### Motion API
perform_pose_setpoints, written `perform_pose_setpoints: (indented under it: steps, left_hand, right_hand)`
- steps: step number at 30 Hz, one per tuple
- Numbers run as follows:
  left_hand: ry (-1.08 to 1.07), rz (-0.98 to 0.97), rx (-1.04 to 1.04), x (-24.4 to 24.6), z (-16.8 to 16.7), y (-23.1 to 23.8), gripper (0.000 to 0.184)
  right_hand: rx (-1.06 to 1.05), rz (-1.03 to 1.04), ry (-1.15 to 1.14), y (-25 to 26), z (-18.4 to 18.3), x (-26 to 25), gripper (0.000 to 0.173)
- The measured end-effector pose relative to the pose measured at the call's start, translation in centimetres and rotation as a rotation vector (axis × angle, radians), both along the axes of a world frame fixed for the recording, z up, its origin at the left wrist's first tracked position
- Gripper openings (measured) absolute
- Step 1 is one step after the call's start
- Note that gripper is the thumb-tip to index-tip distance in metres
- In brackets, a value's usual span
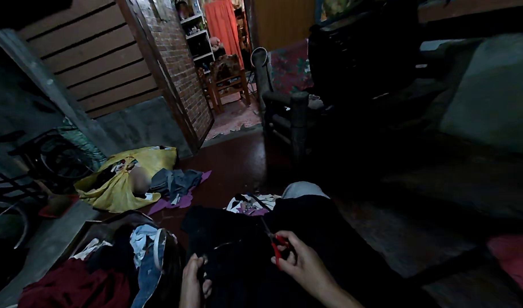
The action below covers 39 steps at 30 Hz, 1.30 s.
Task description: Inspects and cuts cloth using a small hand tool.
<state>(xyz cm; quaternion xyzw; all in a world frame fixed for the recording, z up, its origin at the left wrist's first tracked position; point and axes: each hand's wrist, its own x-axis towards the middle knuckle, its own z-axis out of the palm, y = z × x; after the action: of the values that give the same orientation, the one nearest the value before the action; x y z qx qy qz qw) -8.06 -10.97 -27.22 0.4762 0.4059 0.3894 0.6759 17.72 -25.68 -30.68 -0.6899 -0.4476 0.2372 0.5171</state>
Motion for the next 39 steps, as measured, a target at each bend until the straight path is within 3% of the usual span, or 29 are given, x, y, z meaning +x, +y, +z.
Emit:
perform_pose_setpoints:
  steps: [3,7,11,16,23,30,32,35,39]
  left_hand:
    - [0.097,0.010,0.046,0.3,0.3,-0.2,0.021]
    - [0.309,0.065,0.217,1.1,0.9,-0.8,0.036]
    - [0.315,0.093,0.263,1.5,0.6,-0.8,0.023]
    - [0.322,0.038,0.193,0.5,0.2,-0.3,0.017]
    - [0.168,-0.117,-0.102,-0.9,0.6,1.0,0.008]
    - [-0.054,-0.191,-0.240,-1.5,1.0,1.7,0.021]
    - [-0.090,-0.188,-0.283,-1.2,1.4,1.5,0.043]
    - [0.019,-0.258,-0.169,-1.1,1.5,1.3,0.060]
    - [0.390,-0.239,0.234,-0.5,0.5,0.3,0.042]
  right_hand:
    - [-0.007,0.021,-0.024,0.1,-0.4,-0.1,0.057]
    - [0.015,0.031,-0.031,0.2,-0.5,-0.1,0.056]
    - [0.005,0.044,-0.037,0.2,-0.5,-0.1,0.056]
    - [0.003,0.077,-0.033,0.3,-0.6,-0.1,0.054]
    - [-0.009,0.078,-0.016,0.3,-0.7,-0.1,0.055]
    - [-0.014,0.057,0.030,0.3,-0.5,0.0,0.055]
    - [0.036,0.034,0.041,0.3,-0.7,-0.1,0.055]
    - [0.147,-0.042,0.010,0.5,-0.4,0.1,0.056]
    - [0.222,-0.157,-0.244,1.7,1.1,1.6,0.056]
